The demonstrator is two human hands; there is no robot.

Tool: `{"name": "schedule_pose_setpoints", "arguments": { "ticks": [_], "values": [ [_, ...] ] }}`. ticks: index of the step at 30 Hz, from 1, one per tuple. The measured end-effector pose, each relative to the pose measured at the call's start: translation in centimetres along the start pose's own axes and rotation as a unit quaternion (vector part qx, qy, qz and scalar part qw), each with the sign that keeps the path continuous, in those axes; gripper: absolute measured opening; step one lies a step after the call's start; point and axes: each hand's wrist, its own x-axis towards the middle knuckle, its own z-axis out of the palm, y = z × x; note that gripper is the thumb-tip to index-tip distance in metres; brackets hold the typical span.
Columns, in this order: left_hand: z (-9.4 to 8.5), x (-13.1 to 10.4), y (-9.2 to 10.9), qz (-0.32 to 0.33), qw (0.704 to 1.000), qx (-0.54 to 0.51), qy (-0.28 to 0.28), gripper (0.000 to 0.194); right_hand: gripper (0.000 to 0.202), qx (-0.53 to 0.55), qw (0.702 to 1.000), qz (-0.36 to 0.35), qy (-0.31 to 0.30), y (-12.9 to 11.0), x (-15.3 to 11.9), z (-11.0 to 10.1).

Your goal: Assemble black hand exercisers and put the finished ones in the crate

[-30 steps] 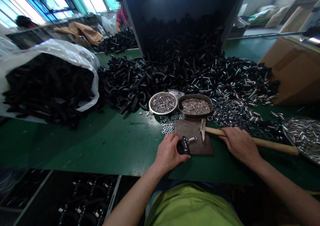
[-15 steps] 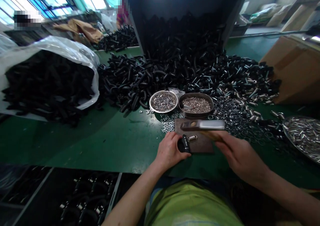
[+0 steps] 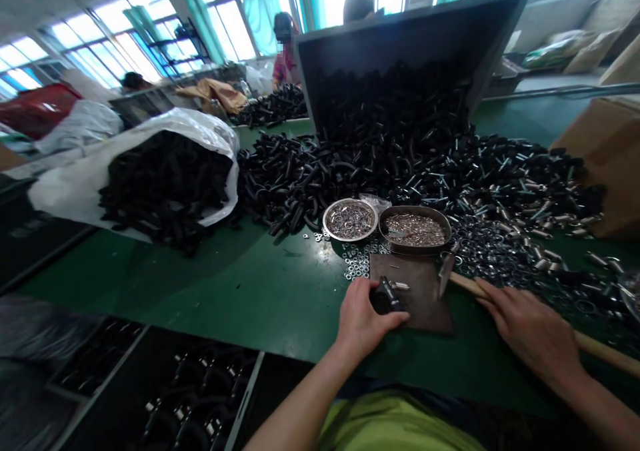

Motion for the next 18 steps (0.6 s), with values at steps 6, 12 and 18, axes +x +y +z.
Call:
{"name": "schedule_pose_setpoints", "arguments": {
  "ticks": [6,12,18],
  "values": [
    [1.8,-1.3,2.9,0.001,0.992,-0.125,0.021,0.048,0.044,0.351,0.936,-0.02,-0.007,-8.1,3.4,-2.2],
    [-2.3,3.5,0.7,0.105,0.994,-0.039,-0.017,0.027,0.026,0.311,0.949,-0.053,-0.03,-8.9,6.4,-2.1],
    [-12.9,14.7,-5.4,-0.051,0.961,0.221,0.161,0.028,0.022,0.182,0.977,-0.082,-0.076,-7.8,5.9,-0.5]
  ]
}}
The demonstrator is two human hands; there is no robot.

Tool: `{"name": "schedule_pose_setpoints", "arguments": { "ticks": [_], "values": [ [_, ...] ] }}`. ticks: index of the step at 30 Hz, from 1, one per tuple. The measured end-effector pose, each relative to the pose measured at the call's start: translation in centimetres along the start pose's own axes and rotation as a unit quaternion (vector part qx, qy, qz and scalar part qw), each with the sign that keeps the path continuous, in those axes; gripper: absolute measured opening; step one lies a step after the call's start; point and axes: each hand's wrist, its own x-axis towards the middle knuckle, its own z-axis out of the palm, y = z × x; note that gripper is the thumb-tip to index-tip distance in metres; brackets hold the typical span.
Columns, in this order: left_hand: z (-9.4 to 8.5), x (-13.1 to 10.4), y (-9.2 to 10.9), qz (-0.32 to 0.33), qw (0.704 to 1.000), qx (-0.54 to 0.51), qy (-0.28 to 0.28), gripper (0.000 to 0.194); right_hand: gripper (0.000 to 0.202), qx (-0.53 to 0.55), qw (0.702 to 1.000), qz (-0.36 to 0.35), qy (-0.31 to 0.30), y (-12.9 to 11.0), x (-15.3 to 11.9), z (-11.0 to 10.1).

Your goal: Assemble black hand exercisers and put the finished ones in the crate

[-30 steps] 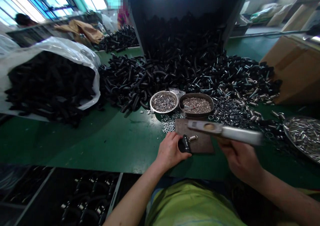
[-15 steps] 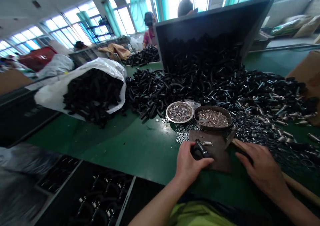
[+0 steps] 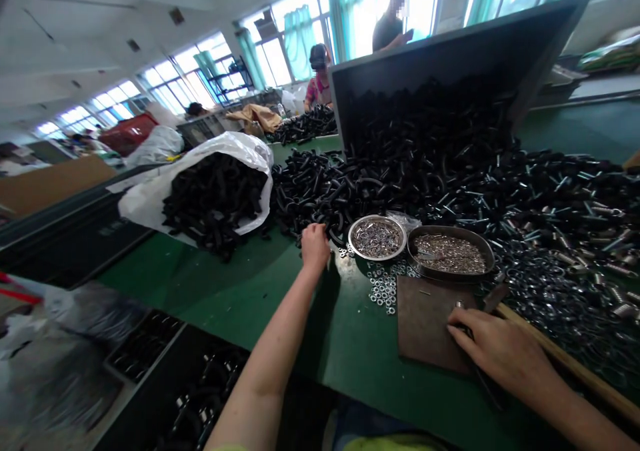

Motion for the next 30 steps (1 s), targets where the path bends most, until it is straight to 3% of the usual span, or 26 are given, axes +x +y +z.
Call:
{"name": "schedule_pose_setpoints", "arguments": {
  "ticks": [2,5,8,11,13,14,16,18,20,23,26,30],
  "values": [
    [-0.3,2.6,-1.7,-0.034,0.999,0.022,-0.003,0.026,0.021,-0.008,1.0,0.013,-0.006,-0.5,-0.1,0.1],
    [-0.1,4.3,-2.7,-0.068,0.997,0.031,-0.019,0.019,0.02,0.004,0.999,0.029,-0.012,-0.8,-0.1,-0.1],
    [-0.5,4.6,-2.6,-0.087,0.996,0.017,-0.018,0.017,0.02,0.033,0.998,0.052,-0.027,-0.4,-0.1,-0.6],
    [-1.5,3.5,-1.9,-0.104,0.994,-0.026,0.007,0.023,0.021,0.109,0.99,0.088,-0.03,0.0,-0.5,-1.0],
    [-2.0,1.2,-0.9,-0.125,0.981,-0.146,0.005,0.031,0.022,0.195,0.975,0.11,-0.011,-0.2,-0.8,-1.3],
    [-2.0,-0.5,-0.2,-0.137,0.961,-0.242,-0.016,0.036,0.023,0.239,0.964,0.12,0.002,-0.6,-0.9,-1.5],
    [-1.5,-5.0,1.7,-0.14,0.871,-0.458,-0.115,0.044,0.026,0.316,0.938,0.141,0.026,-1.8,-1.1,-1.7],
    [-0.6,-10.2,4.1,-0.144,0.778,-0.561,-0.243,0.044,0.03,0.372,0.913,0.162,0.046,-3.3,-1.2,-2.0],
    [0.4,-15.0,6.4,-0.166,0.732,-0.588,-0.301,0.038,0.031,0.407,0.895,0.169,0.067,-4.9,-1.3,-2.2],
    [1.3,-19.8,9.2,-0.184,0.708,-0.594,-0.334,0.05,0.029,0.415,0.89,0.152,0.113,-6.6,-1.5,-2.7],
    [1.2,-21.2,10.6,-0.195,0.71,-0.584,-0.342,0.063,0.022,0.384,0.902,0.116,0.161,-7.5,-1.7,-3.1],
    [0.5,-21.1,11.3,-0.13,0.794,-0.52,-0.288,0.064,0.016,0.331,0.92,0.072,0.196,-7.7,-2.0,-3.4]
  ]
}}
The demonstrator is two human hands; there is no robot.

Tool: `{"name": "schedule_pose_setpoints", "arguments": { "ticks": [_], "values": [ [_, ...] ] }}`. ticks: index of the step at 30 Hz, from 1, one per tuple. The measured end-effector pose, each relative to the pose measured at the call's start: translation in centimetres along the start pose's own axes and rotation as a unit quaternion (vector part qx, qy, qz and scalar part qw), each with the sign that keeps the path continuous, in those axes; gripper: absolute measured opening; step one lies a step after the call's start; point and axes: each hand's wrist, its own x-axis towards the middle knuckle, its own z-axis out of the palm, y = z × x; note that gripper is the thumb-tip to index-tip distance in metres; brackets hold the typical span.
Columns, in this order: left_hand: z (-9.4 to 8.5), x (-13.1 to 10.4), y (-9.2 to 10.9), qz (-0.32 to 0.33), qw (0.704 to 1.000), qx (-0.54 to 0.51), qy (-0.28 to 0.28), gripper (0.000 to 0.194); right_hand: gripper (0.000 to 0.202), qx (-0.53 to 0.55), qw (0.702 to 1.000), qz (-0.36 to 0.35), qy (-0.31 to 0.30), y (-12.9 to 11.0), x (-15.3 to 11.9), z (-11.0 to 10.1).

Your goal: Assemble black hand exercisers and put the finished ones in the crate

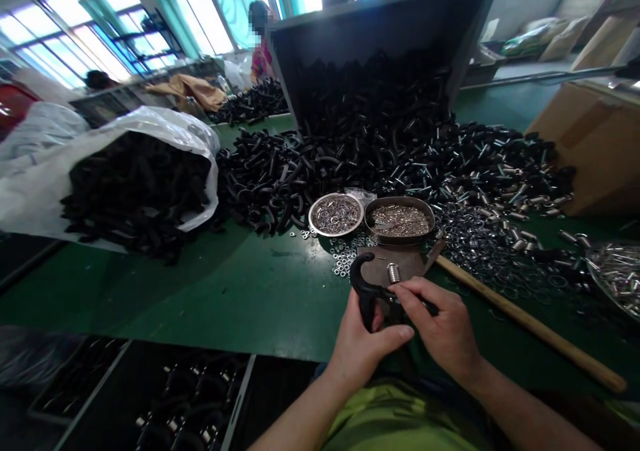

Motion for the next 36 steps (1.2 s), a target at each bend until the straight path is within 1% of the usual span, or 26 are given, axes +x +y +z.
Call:
{"name": "schedule_pose_setpoints", "arguments": {
  "ticks": [1,3,6,8,10,12,13,15,17,18,19,20,21,22,23,24,25,26,27,28,29,30,32,33,34,36],
  "values": [
    [0.0,-0.1,0.0,0.023,0.999,0.034,0.01,0.063,0.016,-0.008,1.0,-0.011,0.0,0.0,0.0,-0.1],
    [0.1,-0.3,-0.3,0.044,0.995,0.091,0.011,0.062,0.017,-0.017,1.0,-0.023,-0.005,0.0,-0.1,-0.4],
    [0.2,-0.6,-1.2,0.035,0.99,0.14,-0.011,0.065,0.021,-0.027,0.999,-0.015,-0.022,0.4,-0.2,-0.6],
    [0.2,-0.7,-1.8,0.025,0.989,0.146,-0.012,0.066,0.024,-0.033,0.999,-0.003,-0.034,0.7,-0.2,-0.5],
    [0.1,-0.6,-2.0,0.004,0.993,0.116,-0.01,0.061,0.025,-0.036,0.998,0.005,-0.045,1.1,0.0,-0.5],
    [-0.1,-0.2,-1.7,-0.049,0.997,0.041,-0.038,0.055,0.025,-0.03,0.997,-0.001,-0.078,1.2,0.5,-0.6],
    [-0.3,0.0,-1.4,-0.081,0.995,-0.004,-0.061,0.051,0.025,-0.023,0.994,-0.017,-0.106,1.2,0.7,-0.7],
    [-0.8,0.5,-0.9,-0.127,0.983,-0.079,-0.104,0.047,0.022,-0.007,0.982,-0.082,-0.171,1.1,1.1,-1.3],
    [-1.3,1.0,-0.4,-0.136,0.977,-0.115,-0.114,0.049,0.019,-0.012,0.968,-0.158,-0.194,1.2,1.2,-1.8],
    [-1.5,1.2,-0.3,-0.13,0.979,-0.114,-0.106,0.051,0.018,-0.022,0.966,-0.18,-0.186,1.3,1.1,-2.0],
    [-1.7,1.3,-0.1,-0.116,0.984,-0.1,-0.09,0.053,0.018,-0.033,0.969,-0.178,-0.17,1.5,0.9,-2.1],
    [-1.9,1.5,0.0,-0.09,0.991,-0.071,-0.068,0.055,0.017,-0.038,0.976,-0.144,-0.157,1.8,0.8,-2.1],
    [-2.0,1.5,0.1,-0.054,0.997,-0.027,-0.039,0.058,0.019,-0.031,0.984,-0.083,-0.155,2.1,0.6,-2.0],
    [-2.1,1.5,0.2,-0.015,0.999,0.028,-0.013,0.062,0.023,-0.011,0.985,-0.005,-0.171,2.4,0.5,-1.9],
    [-2.2,1.5,0.3,0.021,0.996,0.084,0.01,0.069,0.029,0.018,0.976,0.076,-0.201,2.7,0.5,-1.6],
    [-2.2,1.4,0.4,0.046,0.989,0.136,0.023,0.077,0.035,0.052,0.958,0.146,-0.24,2.9,0.5,-1.4],
    [-2.2,1.2,0.5,0.058,0.982,0.18,0.023,0.085,0.04,0.086,0.936,0.19,-0.283,3.0,0.7,-1.1],
    [-2.2,1.1,0.5,0.059,0.975,0.213,0.011,0.091,0.042,0.118,0.916,0.208,-0.322,3.0,0.9,-0.9],
    [-2.1,0.9,0.5,0.054,0.971,0.234,-0.008,0.095,0.041,0.142,0.902,0.208,-0.35,2.8,1.1,-0.6],
    [-2.0,0.8,0.3,0.05,0.969,0.243,-0.024,0.095,0.039,0.155,0.897,0.201,-0.362,2.6,1.3,-0.3],
    [-1.8,0.6,0.1,0.049,0.969,0.24,-0.029,0.093,0.036,0.151,0.903,0.192,-0.355,2.3,1.5,-0.1],
    [-1.7,0.5,-0.2,0.051,0.972,0.227,-0.022,0.091,0.032,0.127,0.916,0.185,-0.333,1.9,1.6,0.1],
    [-1.5,0.3,-0.9,0.058,0.98,0.191,0.007,0.086,0.026,0.034,0.944,0.168,-0.283,1.1,1.5,0.4],
    [-1.5,0.2,-1.3,0.066,0.981,0.183,0.017,0.085,0.025,-0.016,0.95,0.155,-0.27,0.8,1.4,0.5],
    [-1.6,0.1,-1.6,0.076,0.979,0.186,0.02,0.084,0.024,-0.058,0.951,0.139,-0.271,0.5,1.2,0.5],
    [-1.8,0.0,-2.0,0.095,0.972,0.213,0.008,0.082,0.023,-0.109,0.942,0.102,-0.3,0.2,0.9,0.3]
  ]
}}
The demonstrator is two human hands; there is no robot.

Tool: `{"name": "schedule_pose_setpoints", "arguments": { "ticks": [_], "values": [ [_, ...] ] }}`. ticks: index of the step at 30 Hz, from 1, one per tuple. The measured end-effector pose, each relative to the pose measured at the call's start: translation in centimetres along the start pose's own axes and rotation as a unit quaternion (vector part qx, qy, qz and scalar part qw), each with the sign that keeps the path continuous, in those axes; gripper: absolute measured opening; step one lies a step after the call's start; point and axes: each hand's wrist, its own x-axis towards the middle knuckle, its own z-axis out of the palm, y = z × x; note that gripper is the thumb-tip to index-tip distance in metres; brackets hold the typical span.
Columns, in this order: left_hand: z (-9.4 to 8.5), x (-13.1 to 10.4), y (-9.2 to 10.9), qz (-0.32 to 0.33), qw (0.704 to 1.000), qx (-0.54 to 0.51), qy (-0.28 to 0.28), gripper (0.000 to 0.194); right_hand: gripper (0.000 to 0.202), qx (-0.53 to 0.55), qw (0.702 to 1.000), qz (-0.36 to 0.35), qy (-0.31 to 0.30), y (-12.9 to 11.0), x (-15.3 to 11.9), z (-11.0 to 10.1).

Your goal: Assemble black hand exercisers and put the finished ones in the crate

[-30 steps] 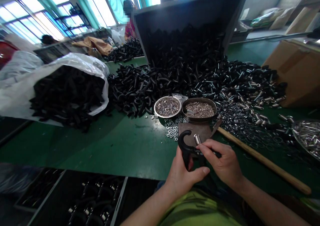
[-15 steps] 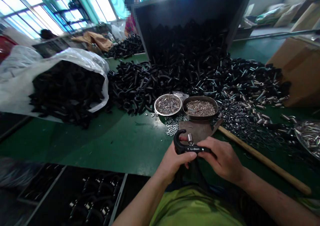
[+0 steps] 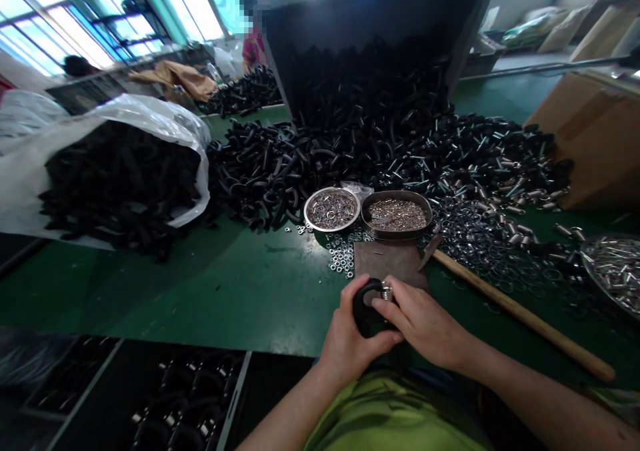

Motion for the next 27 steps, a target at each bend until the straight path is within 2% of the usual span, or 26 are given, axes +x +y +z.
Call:
{"name": "schedule_pose_setpoints", "arguments": {
  "ticks": [5,7,11,14,17,20,23,27],
  "values": [
    [-0.2,0.1,-0.4,0.034,0.998,0.028,-0.045,0.076,0.024,-0.163,0.979,-0.114,-0.042,0.4,-0.5,0.1],
    [0.1,0.5,-0.6,0.025,0.998,0.017,-0.056,0.076,0.026,-0.184,0.977,-0.1,-0.048,0.8,-0.3,0.3],
    [1.0,1.9,-1.3,-0.037,0.997,-0.004,-0.069,0.078,0.033,-0.142,0.986,-0.057,-0.061,2.6,1.6,-0.4],
    [0.7,3.7,-1.7,-0.012,0.997,0.055,-0.054,0.069,0.036,-0.13,0.984,-0.072,-0.099,4.5,4.3,-2.0],
    [-1.2,6.8,-1.5,0.076,0.983,0.167,0.005,0.042,0.029,-0.162,0.986,-0.035,-0.024,5.7,7.1,-3.1],
    [-3.8,11.0,-0.7,0.119,0.949,0.283,0.076,0.017,0.014,-0.206,0.978,-0.014,0.038,6.0,8.8,-2.9],
    [-5.8,15.6,0.2,0.114,0.909,0.388,0.101,0.016,0.01,-0.232,0.972,-0.007,0.036,5.8,9.3,-1.7],
    [-6.5,20.7,1.1,0.096,0.886,0.446,0.084,0.017,0.015,-0.266,0.964,0.008,0.03,5.7,9.0,-0.8]
  ]
}}
